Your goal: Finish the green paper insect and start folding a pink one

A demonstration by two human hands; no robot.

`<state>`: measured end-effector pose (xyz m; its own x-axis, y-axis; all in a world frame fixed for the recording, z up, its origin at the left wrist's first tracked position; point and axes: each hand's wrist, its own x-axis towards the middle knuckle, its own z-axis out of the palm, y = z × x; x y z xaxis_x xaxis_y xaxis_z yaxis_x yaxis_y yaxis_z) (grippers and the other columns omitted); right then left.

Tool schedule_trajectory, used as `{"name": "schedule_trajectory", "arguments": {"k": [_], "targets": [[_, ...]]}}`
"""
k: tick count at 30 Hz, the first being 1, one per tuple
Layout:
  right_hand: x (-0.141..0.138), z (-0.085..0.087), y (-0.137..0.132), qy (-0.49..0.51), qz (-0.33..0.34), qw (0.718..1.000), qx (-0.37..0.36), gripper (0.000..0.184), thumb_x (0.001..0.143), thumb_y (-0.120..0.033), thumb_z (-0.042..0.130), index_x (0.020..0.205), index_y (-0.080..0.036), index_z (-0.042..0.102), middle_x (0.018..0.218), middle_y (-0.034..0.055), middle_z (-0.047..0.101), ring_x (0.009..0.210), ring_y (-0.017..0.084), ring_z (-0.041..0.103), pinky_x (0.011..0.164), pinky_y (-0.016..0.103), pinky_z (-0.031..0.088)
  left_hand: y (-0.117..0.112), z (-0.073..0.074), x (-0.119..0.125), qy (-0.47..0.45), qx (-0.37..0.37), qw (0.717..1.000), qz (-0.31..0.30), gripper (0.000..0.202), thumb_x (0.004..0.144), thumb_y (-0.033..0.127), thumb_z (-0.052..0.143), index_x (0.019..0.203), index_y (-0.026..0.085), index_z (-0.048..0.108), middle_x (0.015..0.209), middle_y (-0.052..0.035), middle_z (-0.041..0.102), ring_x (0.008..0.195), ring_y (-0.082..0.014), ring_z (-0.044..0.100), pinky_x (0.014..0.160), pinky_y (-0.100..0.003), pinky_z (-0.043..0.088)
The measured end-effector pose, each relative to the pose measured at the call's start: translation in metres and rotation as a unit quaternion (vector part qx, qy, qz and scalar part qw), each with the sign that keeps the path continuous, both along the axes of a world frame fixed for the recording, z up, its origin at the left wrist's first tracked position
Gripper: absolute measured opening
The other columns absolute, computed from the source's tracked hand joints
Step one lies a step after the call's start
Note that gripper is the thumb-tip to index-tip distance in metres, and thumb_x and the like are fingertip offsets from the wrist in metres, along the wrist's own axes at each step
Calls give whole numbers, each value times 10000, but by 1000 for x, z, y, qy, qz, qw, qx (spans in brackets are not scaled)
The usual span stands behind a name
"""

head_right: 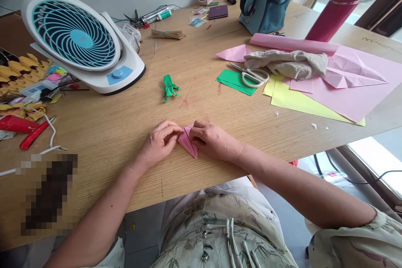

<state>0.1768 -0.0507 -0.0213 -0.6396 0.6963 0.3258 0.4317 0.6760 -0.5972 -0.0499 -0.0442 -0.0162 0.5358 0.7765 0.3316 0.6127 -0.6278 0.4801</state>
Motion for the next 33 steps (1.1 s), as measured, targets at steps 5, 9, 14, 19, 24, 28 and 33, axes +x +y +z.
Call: {"name": "schedule_trajectory", "arguments": {"k": [5,9,14,19,24,28,33], "targets": [[1,-3,2,5,-12,1000,-12,85,892,-75,599,882,-146,645,881,52,598,774,142,555,719,243,422,-3,9,-3,6,-51,998,-39,198,864,70,578,995,194,661,1024,-50,617,1000,-188,595,916,-336,482],[0,-2,1,-5,-26,1000,-11,105,888,-83,606,970,-143,635,904,60,623,796,153,574,717,247,427,-4,9,-4,25,-52,997,-51,146,864,125,629,985,204,647,1030,-48,581,1000,-196,578,911,-344,479],[-1,-1,-2,-13,-29,999,15,131,884,-73,588,977,-149,641,891,61,604,781,158,575,712,258,447,-5,4,-1,-1,-41,998,-48,165,859,40,568,907,188,621,998,-42,544,962,-167,573,882,-305,482],[-1,-1,-3,34,-19,999,37,253,837,-39,606,1057,-155,653,1019,104,597,916,193,605,799,300,518,-4,2,2,-53,-30,997,-45,240,866,-4,504,908,192,637,1061,-52,595,1010,-153,604,881,-276,495],[-1,0,-3,37,1,999,31,423,814,-17,604,1199,-193,622,1200,132,599,1074,236,621,913,384,540,-5,5,4,-104,-66,992,-14,223,836,0,501,839,176,638,1051,-69,643,1000,-161,640,867,-282,520],[-1,0,-2,34,16,999,36,436,825,-36,607,1234,-186,603,1221,145,608,1096,251,627,929,407,546,-6,4,5,-149,-130,980,-13,64,830,110,587,810,162,618,1066,-99,630,1015,-189,651,798,-275,554],[0,-1,-1,24,9,999,41,516,805,3,558,1283,-192,573,1223,145,603,1080,248,628,915,415,553,-3,-7,6,-233,-227,946,-9,191,766,57,540,908,180,573,1103,-78,624,1065,-173,649,837,-258,552]]}}
